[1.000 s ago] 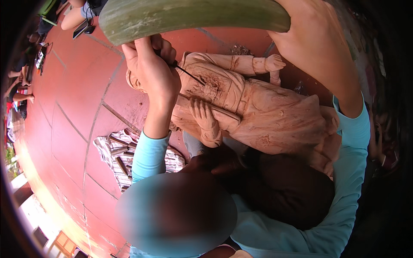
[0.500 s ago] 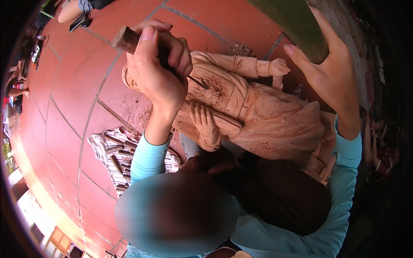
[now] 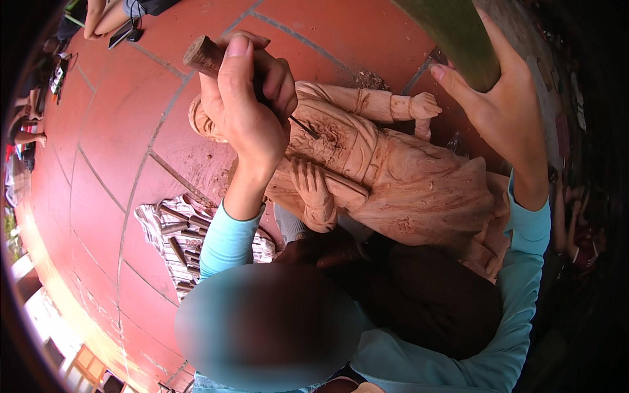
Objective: The person carves a wooden statue of a seated figure using a chisel and a green mallet. They repeatedly strike the chisel to shape the wood, occasionally switching tools from a collection laid out on a cloth nearby.
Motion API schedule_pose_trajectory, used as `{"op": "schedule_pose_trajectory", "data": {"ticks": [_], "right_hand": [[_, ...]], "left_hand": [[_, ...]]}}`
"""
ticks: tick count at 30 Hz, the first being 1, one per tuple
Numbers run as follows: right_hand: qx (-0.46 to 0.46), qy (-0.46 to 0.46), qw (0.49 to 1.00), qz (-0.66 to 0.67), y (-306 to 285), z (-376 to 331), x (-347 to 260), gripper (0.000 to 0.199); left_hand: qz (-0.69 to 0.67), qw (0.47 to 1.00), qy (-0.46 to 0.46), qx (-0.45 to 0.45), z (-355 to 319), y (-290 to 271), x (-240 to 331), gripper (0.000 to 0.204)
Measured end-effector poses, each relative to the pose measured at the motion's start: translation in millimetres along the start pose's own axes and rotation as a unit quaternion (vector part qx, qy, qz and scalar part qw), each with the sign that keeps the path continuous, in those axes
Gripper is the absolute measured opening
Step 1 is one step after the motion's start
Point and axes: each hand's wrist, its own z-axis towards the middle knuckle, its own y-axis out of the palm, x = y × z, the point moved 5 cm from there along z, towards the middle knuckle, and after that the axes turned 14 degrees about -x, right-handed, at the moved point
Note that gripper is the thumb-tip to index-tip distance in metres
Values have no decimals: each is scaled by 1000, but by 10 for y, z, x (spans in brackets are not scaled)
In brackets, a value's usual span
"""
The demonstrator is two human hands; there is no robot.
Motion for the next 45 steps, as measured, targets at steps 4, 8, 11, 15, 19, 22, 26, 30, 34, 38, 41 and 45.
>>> {"op": "schedule_pose_trajectory", "data": {"ticks": [4, 8, 11, 15, 19, 22, 26, 30, 34, 38, 41, 45], "right_hand": [[-59, 4, 997, 38, -57, 17, 133, 55], [-32, 67, 995, 74, -320, 263, -210, 53], [-32, -75, 994, -69, -432, 432, -179, 52], [-144, -191, 963, -123, -477, 447, -177, 51], [-109, -132, 978, -123, -335, 377, -179, 51], [-114, -123, 978, -125, -300, 348, -164, 52], [-115, -103, 983, -101, -233, 308, -90, 53], [-110, -82, 987, -84, -211, 269, -49, 54], [-104, -69, 990, -70, -159, 215, -61, 55], [-94, -61, 992, -58, -133, 166, -111, 56], [-90, -46, 993, -56, -112, 160, -158, 57], [-100, -47, 991, -76, -93, 154, -191, 59]], "left_hand": [[27, 999, 28, 6, -9, 46, 26, 20], [153, 988, 17, 14, 88, 230, -89, 21], [158, 987, -3, 2, 115, 268, -130, 24], [172, 985, -10, -9, 103, 301, -180, 24], [150, 988, -27, -30, 93, 267, -165, 23], [144, 987, -56, -52, 41, 312, -159, 25], [243, 958, -41, -147, -56, 411, 73, 24], [89, 990, -87, -72, -43, 304, 122, 27], [47, 998, -43, -4, 87, -11, 188, 31], [45, 997, -50, 26, 55, 26, 65, 30], [54, 997, -54, 24, 53, 45, 22, 29], [55, 997, -48, 13, 52, 81, 14, 28]]}}
